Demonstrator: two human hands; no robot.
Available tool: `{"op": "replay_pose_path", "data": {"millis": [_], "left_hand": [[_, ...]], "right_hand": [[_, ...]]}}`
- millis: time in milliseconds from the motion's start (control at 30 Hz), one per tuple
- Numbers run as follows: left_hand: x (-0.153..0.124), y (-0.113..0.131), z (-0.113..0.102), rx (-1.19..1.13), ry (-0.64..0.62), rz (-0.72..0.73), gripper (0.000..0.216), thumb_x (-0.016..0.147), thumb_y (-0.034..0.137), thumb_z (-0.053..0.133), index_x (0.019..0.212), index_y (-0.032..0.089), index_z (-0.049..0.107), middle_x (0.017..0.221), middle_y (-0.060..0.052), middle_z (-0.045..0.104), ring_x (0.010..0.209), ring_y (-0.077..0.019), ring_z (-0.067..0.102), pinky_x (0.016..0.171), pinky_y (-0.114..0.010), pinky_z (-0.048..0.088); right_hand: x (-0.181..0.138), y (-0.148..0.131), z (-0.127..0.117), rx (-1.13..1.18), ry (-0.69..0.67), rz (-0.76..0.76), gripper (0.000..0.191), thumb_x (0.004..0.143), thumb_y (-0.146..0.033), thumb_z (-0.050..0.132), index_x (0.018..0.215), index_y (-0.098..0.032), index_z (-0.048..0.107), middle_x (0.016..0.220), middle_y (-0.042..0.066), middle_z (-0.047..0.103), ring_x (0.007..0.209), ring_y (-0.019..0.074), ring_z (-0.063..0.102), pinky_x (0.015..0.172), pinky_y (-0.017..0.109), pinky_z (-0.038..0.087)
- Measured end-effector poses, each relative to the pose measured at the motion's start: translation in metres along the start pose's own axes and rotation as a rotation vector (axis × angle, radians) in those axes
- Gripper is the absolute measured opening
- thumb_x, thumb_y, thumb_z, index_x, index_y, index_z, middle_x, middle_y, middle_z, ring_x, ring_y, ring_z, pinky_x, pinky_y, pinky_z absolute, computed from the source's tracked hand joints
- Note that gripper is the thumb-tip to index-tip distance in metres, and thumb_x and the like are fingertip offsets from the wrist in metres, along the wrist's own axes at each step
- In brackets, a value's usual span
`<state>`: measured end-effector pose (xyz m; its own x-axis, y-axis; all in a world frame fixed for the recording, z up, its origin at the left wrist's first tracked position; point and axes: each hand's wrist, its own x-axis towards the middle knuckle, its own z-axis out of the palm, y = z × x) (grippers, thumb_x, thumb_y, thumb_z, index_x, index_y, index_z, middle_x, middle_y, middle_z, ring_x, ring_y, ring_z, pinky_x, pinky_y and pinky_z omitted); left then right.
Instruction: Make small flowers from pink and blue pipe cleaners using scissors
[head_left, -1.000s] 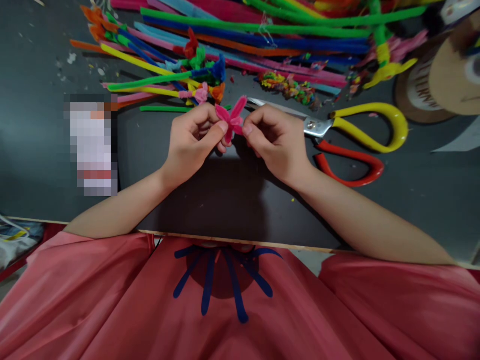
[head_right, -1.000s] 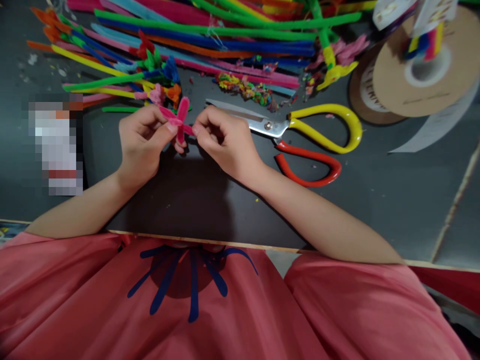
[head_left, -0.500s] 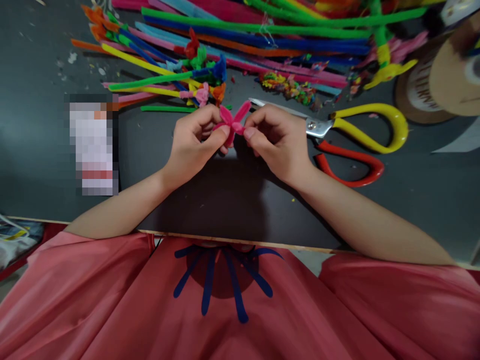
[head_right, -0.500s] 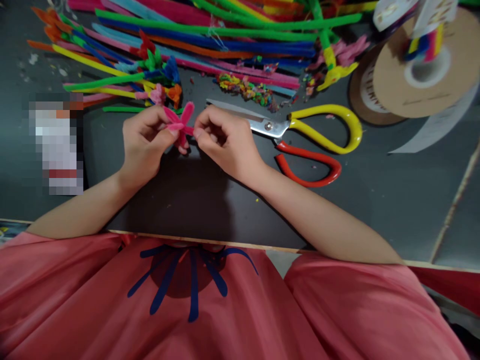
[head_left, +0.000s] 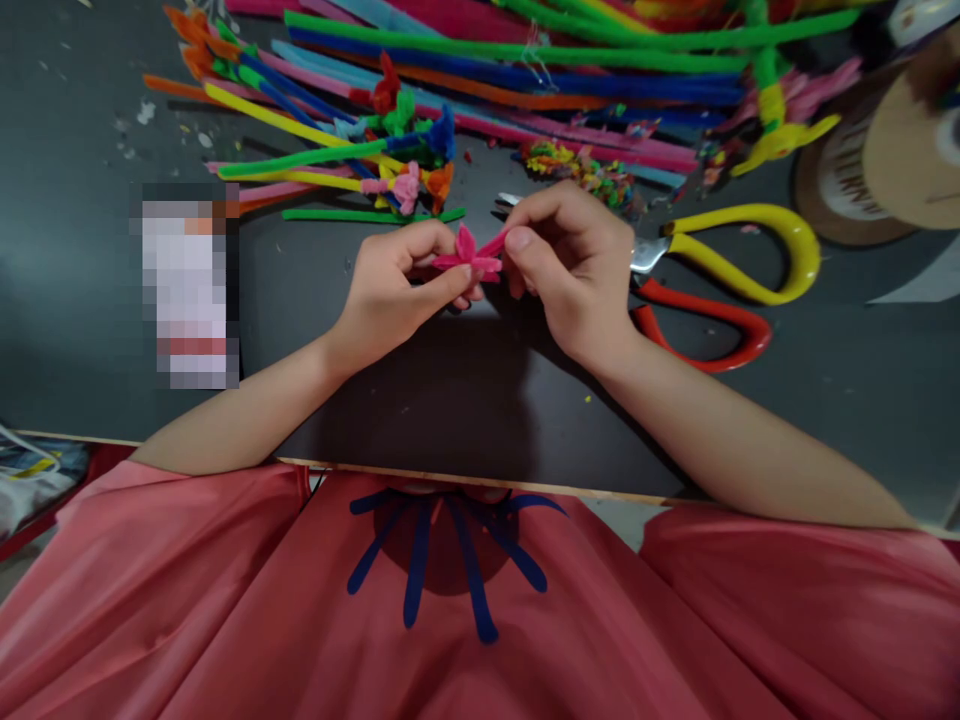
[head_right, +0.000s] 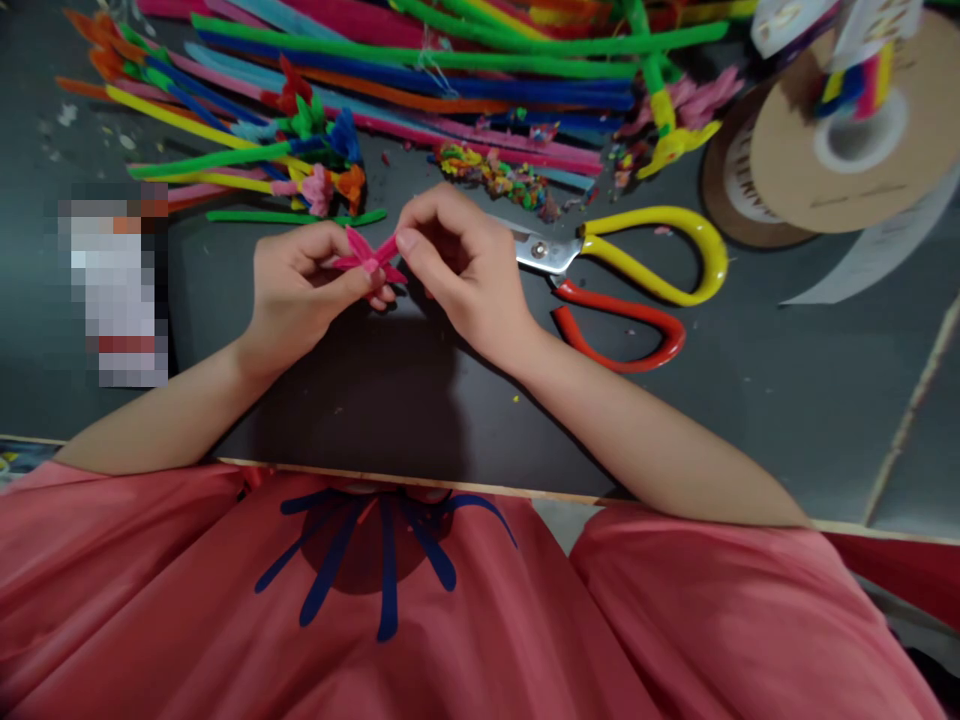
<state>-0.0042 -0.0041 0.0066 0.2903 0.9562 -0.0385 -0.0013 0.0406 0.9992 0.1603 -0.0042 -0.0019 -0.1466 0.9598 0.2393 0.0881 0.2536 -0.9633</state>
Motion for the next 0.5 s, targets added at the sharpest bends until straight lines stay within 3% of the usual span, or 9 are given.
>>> {"op": "replay_pose_path", "data": {"millis": [500], "left_hand": [[-0.0006, 0.0011, -0.0037, -0.031, 0.038, -0.026, 0.012, 0.077, 0.028, 0.065, 0.074, 0.017, 0.061, 0.061, 0.008, 0.065, 0.055, -0.0039, 0.066, 0.057, -0.016, 0.057]], "right_hand": [[0.0008, -0.0088, -0.0024, -0.015, -0.109, 0.134, 0.033, 0.085, -0.048, 0.054, 0.07, -0.019, 0.05, 0.06, -0.005, 0.047, 0.048, 0.0039, 0.041, 0.047, 0.021, 0.034]]}}
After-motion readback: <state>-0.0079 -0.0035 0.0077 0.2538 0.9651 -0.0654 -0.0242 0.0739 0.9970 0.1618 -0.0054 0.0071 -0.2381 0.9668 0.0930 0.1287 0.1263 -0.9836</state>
